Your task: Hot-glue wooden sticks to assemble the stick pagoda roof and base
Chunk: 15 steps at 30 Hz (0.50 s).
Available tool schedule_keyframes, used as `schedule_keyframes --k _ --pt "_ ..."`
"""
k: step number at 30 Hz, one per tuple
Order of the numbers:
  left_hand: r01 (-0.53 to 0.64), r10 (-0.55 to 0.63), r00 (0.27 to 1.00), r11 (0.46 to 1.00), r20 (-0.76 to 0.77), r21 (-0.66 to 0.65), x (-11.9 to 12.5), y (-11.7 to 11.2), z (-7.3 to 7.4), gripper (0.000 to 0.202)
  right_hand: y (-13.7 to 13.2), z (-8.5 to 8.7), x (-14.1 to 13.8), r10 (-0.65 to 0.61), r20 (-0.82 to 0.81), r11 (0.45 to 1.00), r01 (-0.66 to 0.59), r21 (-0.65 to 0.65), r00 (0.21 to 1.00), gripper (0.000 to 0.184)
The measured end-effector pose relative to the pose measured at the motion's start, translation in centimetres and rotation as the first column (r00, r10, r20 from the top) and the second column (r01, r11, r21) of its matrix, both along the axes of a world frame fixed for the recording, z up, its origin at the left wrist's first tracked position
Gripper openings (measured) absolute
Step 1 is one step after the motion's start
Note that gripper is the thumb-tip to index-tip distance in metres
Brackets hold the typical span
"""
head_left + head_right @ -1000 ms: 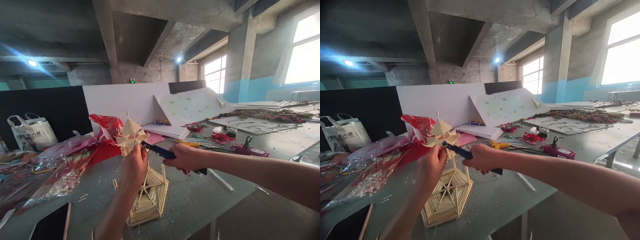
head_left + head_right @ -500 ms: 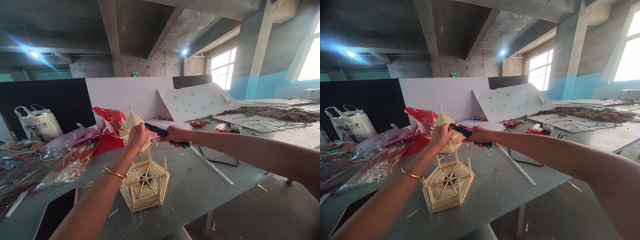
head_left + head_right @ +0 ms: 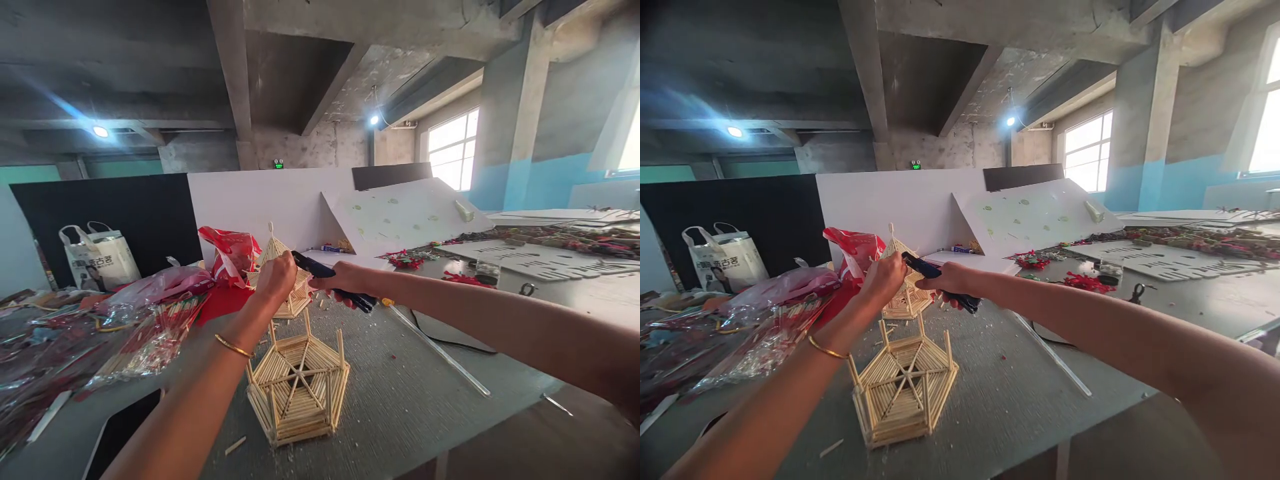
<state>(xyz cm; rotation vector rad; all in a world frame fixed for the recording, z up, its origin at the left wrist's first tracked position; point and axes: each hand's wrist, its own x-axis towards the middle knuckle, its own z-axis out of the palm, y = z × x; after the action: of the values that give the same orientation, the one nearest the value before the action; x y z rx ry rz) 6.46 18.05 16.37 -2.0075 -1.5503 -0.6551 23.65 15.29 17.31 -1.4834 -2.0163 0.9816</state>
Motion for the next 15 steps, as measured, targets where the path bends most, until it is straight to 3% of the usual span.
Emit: schedule_keyframes --k 9,15 --pt "0.028 -0.034 0.997 0.996 -0.074 -0.082 0.2 2.1 -0.3 0.026 3.4 -1.9 -0.1 -0.111 0.194 0.991 0.094 0.098 0.975 0.041" --pt "0.031 -0.040 0.995 0.995 -0.096 -0.094 0.1 2.9 -1.0 0.025 4.9 -3.2 -0.3 -0.152 0.102 0.988 0.150 0.023 0.983 0.036"
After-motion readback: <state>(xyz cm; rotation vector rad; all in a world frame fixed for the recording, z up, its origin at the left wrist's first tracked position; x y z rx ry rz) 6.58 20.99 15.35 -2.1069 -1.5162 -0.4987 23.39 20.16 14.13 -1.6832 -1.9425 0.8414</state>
